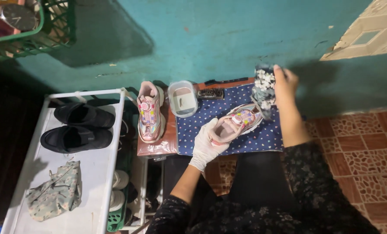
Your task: The person is cleaning a pink and white sneaker with a patterned cloth. They wipe the upper, sides, and sole of the shoe while seated on the floor.
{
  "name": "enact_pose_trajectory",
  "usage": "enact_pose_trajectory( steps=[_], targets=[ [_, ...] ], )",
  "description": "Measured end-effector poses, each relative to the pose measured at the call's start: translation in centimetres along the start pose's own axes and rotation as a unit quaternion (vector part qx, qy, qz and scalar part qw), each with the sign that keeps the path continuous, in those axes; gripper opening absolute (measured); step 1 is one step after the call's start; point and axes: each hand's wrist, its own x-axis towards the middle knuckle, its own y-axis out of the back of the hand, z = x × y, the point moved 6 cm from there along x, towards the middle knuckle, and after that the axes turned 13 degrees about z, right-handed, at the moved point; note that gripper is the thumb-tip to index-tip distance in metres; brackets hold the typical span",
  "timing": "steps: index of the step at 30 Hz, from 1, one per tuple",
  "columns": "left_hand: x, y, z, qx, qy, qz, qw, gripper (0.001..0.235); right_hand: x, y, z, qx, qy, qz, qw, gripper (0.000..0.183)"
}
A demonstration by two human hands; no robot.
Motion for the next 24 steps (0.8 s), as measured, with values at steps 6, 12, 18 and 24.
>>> enact_pose_trajectory(
  steps=[6,12,18,24],
  targets=[
    [0.0,-0.5,-0.8,0.003,-0.035,0.001,0.999,0.101,-11.9,0.9,-9.8,-0.120,0.057,-0.259,0.957,0.034],
    [0.4,-0.1,-0.1,-0.017,0.005,-0.008,1.000,0.097,-8.1,-2.2,0.6,-0.169,0.108,-0.155,0.967,0.040],
    [0.3,0.2,0.6,-0.020,-0.026,0.008,0.999,0.097,-5.9,0.4,-0.9,-0.028,-0.014,-0.073,0.997,0.032],
    [0.2,-0.3,-0.3,-0.017,-0.005,-0.004,1.000,0.097,-9.3,2.6,-7.8,-0.112,0.081,-0.124,0.983,0.022]
  ],
)
